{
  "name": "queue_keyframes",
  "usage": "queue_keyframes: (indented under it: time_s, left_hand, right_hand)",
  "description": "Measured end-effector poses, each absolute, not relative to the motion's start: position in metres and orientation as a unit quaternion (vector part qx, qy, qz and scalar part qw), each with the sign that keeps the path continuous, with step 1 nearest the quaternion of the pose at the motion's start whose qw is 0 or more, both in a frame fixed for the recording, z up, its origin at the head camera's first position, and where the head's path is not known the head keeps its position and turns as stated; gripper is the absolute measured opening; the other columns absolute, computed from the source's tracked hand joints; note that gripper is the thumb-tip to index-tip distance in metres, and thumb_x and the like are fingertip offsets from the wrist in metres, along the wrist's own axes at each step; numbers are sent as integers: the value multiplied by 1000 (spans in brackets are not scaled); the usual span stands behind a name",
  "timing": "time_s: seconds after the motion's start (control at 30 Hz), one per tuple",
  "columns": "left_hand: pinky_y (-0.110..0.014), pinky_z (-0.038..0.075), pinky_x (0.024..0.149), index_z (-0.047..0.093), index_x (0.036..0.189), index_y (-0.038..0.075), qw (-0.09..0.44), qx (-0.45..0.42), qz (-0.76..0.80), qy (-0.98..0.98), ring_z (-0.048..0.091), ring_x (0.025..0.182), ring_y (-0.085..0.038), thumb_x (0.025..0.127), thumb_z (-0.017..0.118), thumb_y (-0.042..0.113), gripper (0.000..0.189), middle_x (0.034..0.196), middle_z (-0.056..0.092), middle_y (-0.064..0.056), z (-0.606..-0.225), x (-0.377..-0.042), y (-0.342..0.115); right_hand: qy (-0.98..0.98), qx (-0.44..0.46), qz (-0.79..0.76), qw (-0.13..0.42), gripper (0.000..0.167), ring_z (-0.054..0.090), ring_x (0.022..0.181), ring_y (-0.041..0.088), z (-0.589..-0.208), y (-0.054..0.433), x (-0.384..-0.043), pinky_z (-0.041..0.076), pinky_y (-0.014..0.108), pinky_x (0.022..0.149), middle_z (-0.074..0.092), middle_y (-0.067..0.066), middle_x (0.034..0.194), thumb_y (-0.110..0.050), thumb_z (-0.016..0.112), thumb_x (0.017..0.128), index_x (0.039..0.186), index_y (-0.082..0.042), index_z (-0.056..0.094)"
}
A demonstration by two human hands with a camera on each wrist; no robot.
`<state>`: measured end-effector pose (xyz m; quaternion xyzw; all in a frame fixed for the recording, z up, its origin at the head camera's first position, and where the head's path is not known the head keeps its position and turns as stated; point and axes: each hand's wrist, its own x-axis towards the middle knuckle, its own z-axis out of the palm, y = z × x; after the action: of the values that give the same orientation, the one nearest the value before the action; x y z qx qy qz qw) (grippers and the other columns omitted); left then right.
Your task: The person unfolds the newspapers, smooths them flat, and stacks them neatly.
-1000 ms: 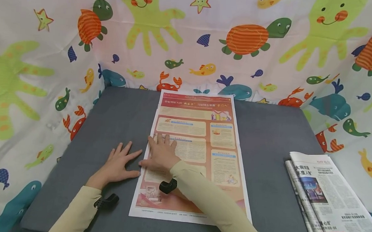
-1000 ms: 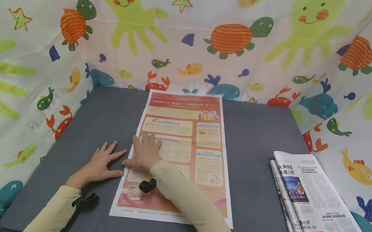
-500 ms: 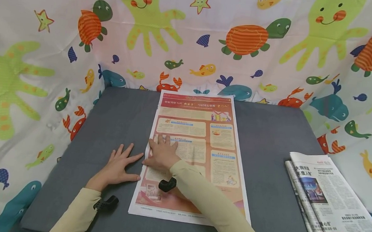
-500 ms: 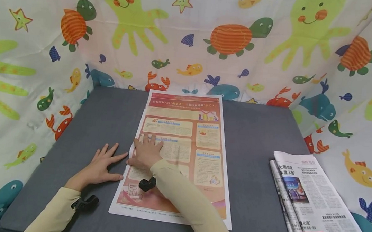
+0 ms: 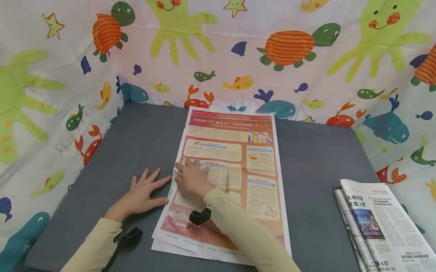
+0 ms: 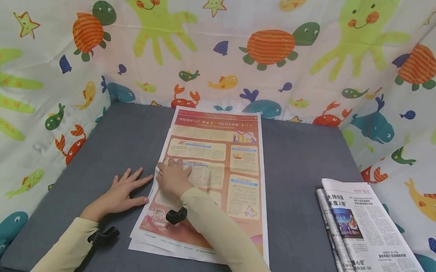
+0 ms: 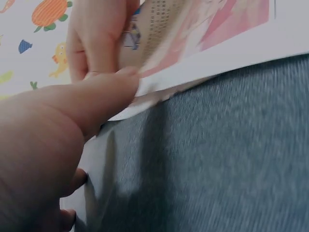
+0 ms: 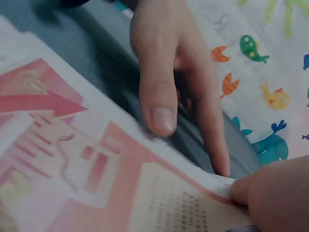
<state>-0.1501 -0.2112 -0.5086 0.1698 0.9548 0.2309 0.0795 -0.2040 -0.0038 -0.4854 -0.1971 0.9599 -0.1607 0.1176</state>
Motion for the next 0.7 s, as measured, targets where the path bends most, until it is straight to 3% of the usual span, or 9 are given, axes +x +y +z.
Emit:
queue_keyframes:
  time_s: [0.1,0.23,0.3,0.37,0.43,0.6,0.7]
  left_hand:
    - [-87,5,108,46,155,18,77,162,241,954,12,151,-62,93,68,49,72,165,29,-27,-508,-152,-207]
    - [-85,3,110,41,157,13,84,134,278,948,9,151,-61,105,50,45,62,165,25,-29,-505,-157,-203]
    - [-84,4,111,40,157,10,78,122,295,944,9,151,-62,109,40,41,57,165,23,-31,-501,-160,-200]
    - [-84,7,111,39,157,7,66,121,304,942,11,150,-63,111,35,36,55,164,22,-33,-495,-163,-194]
    - [-84,10,111,39,156,6,54,136,300,943,12,149,-64,110,37,32,53,164,21,-34,-489,-166,-186]
    - [-83,14,112,38,157,8,46,192,236,952,12,149,-65,97,66,35,71,164,17,-36,-472,-174,-161]
    - [-81,16,112,44,155,10,32,196,189,962,14,148,-66,94,71,35,71,163,21,-35,-460,-178,-148]
  right_hand:
    - [953,-190,-209,114,47,42,146,37,-482,0,-206,34,73,111,51,7,155,-34,46,107,154,-26,48]
    - [931,-189,-301,85,45,56,138,25,-471,8,-208,46,51,112,56,5,152,-27,47,108,152,-18,51]
    - [915,-187,-350,66,46,66,120,23,-460,15,-209,53,41,102,58,5,150,-25,49,107,152,-15,51]
    - [901,-181,-390,52,46,66,110,22,-445,24,-209,53,37,94,59,6,149,-24,50,107,152,-15,51]
    - [890,-167,-421,45,46,64,112,23,-428,34,-208,51,39,94,58,6,150,-24,51,106,152,-18,51]
    - [865,-137,-481,31,47,54,136,23,-389,62,-203,45,45,111,53,5,155,-26,52,105,152,-24,51]
    - [848,-132,-512,24,46,57,128,23,-374,77,-201,47,44,108,56,6,151,-26,51,106,152,-23,51]
